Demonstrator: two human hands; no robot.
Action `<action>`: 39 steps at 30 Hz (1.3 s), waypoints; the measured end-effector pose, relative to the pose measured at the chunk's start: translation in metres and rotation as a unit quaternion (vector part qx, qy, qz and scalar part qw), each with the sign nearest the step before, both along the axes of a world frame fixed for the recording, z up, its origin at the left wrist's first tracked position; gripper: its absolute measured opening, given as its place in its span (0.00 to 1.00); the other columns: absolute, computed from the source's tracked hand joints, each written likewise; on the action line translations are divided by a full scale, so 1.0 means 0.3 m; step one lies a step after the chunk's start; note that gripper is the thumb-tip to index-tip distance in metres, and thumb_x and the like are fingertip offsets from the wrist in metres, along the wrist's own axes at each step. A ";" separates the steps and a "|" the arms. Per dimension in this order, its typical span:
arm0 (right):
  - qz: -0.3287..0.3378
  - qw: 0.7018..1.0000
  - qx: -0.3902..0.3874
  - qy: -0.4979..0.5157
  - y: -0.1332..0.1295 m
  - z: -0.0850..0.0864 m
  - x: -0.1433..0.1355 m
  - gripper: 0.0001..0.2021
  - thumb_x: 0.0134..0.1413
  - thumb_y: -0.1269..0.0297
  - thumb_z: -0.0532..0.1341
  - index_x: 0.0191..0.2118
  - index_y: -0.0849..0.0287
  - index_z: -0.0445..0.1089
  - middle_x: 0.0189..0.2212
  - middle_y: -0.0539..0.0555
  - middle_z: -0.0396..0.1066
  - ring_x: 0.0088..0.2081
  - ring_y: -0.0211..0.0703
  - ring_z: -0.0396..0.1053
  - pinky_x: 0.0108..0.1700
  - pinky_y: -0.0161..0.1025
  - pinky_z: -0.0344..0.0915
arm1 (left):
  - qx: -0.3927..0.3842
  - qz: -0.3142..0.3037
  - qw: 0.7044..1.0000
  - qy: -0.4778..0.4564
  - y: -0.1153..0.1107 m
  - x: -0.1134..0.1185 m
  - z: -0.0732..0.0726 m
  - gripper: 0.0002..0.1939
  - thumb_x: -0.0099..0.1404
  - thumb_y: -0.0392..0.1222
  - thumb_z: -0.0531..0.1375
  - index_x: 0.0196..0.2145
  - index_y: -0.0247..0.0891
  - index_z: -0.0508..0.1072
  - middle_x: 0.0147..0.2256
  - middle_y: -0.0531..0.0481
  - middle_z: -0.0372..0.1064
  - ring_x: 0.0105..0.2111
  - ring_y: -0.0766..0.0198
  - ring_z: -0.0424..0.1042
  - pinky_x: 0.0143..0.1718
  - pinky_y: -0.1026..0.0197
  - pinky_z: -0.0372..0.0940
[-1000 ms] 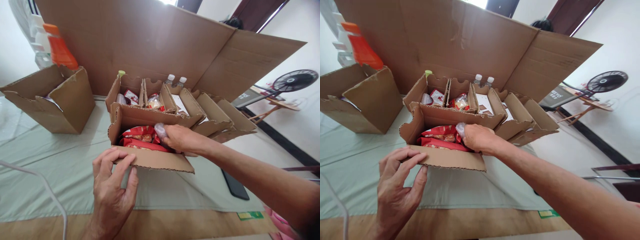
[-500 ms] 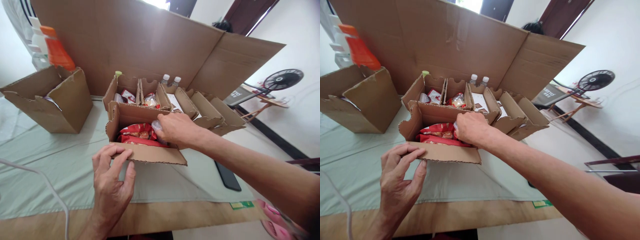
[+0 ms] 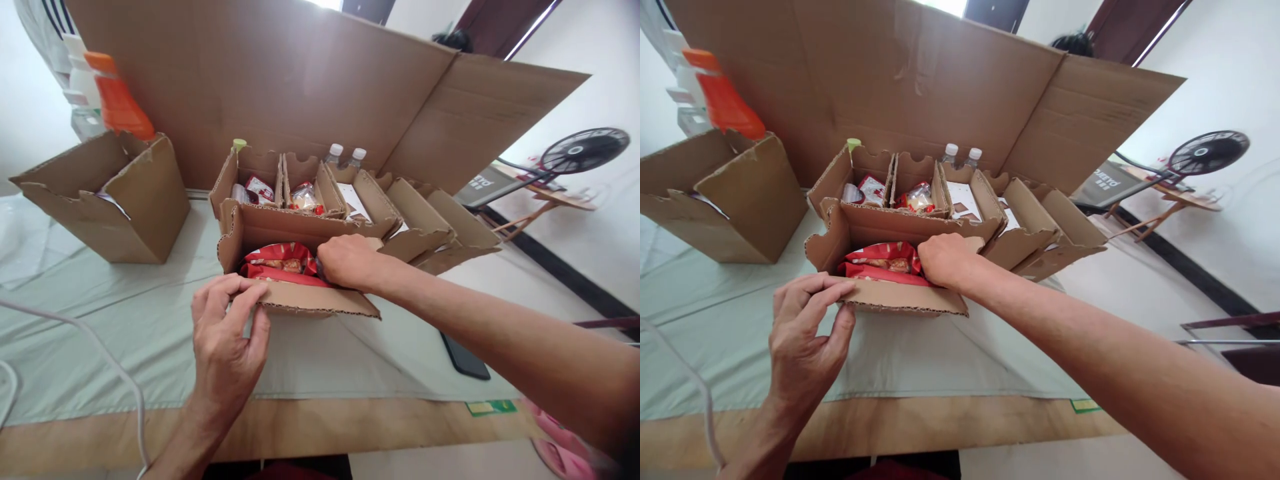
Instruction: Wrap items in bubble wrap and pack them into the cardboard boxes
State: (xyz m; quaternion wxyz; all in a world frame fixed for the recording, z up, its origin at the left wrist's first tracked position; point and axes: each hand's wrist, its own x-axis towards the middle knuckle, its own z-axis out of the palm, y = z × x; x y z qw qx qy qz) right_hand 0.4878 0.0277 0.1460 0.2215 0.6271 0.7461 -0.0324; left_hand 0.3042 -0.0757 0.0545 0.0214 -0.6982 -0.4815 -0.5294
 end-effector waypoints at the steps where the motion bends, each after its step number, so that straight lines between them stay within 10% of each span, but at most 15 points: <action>1: 0.005 1.000 0.007 0.002 -0.002 0.001 -0.003 0.11 0.62 0.64 0.62 0.43 0.60 0.81 0.42 0.68 0.81 0.50 0.63 0.77 0.49 0.51 0.69 | 0.002 0.002 1.000 0.002 0.003 0.003 0.005 0.15 0.67 0.26 0.60 0.47 0.41 0.75 0.43 0.46 0.71 0.48 0.55 0.70 0.54 0.47 0.64; 6: 0.032 0.993 0.105 0.051 -0.127 0.091 0.074 0.13 0.64 0.61 0.61 0.45 0.62 0.79 0.47 0.65 0.80 0.48 0.60 0.77 0.47 0.49 0.69 | 0.027 0.044 0.998 -0.044 -0.008 -0.008 -0.008 0.32 0.66 0.31 0.64 0.65 0.44 0.65 0.60 0.39 0.64 0.61 0.49 0.64 0.62 0.41 0.61; 9: 0.003 0.913 0.335 0.233 -0.294 0.099 0.213 0.13 0.65 0.56 0.59 0.42 0.57 0.79 0.38 0.54 0.81 0.33 0.44 0.75 0.37 0.40 0.68 | 0.004 0.050 0.992 -0.118 -0.016 -0.052 -0.065 0.45 0.63 0.38 0.68 0.72 0.48 0.53 0.70 0.40 0.52 0.68 0.45 0.56 0.66 0.39 0.58; 12: -0.083 0.840 0.408 0.347 -0.425 -0.011 0.333 0.15 0.63 0.51 0.61 0.38 0.57 0.79 0.27 0.52 0.78 0.24 0.41 0.69 0.28 0.38 0.66 | -0.109 -0.010 0.974 -0.200 -0.001 -0.102 -0.123 0.45 0.65 0.45 0.68 0.73 0.53 0.51 0.73 0.44 0.50 0.71 0.46 0.54 0.69 0.40 0.55; 19: -0.067 0.827 0.237 0.505 -0.372 -0.336 0.259 0.26 0.65 0.42 0.56 0.57 0.57 0.69 0.55 0.65 0.74 0.49 0.57 0.74 0.43 0.49 0.74 | -0.226 -0.225 0.901 -0.293 0.124 -0.113 -0.151 0.36 0.69 0.60 0.62 0.69 0.46 0.61 0.70 0.43 0.58 0.71 0.45 0.54 0.72 0.42 0.50; 27: -0.088 0.743 0.308 0.587 -0.405 -0.374 0.199 0.22 0.71 0.46 0.49 0.53 0.56 0.69 0.55 0.63 0.73 0.58 0.58 0.70 0.61 0.58 0.65 | -0.240 -0.176 0.901 -0.316 0.068 -0.059 -0.166 0.30 0.73 0.60 0.55 0.65 0.43 0.67 0.65 0.44 0.67 0.69 0.49 0.59 0.72 0.45 0.49; 35: -0.018 0.739 0.329 0.588 -0.459 -0.153 0.083 0.18 0.71 0.51 0.52 0.50 0.58 0.71 0.46 0.60 0.77 0.48 0.52 0.74 0.52 0.51 0.70 | -0.140 -0.057 0.946 -0.288 -0.055 -0.170 0.056 0.28 0.73 0.61 0.56 0.61 0.43 0.72 0.58 0.45 0.73 0.63 0.50 0.66 0.68 0.50 0.55; 39: -0.032 0.704 0.387 0.595 -0.460 -0.029 0.159 0.19 0.69 0.48 0.55 0.48 0.58 0.73 0.42 0.57 0.78 0.45 0.52 0.75 0.51 0.52 0.71 | -0.062 -0.096 0.950 -0.292 -0.004 -0.058 0.213 0.26 0.73 0.61 0.56 0.59 0.42 0.72 0.57 0.47 0.74 0.62 0.53 0.68 0.68 0.53 0.57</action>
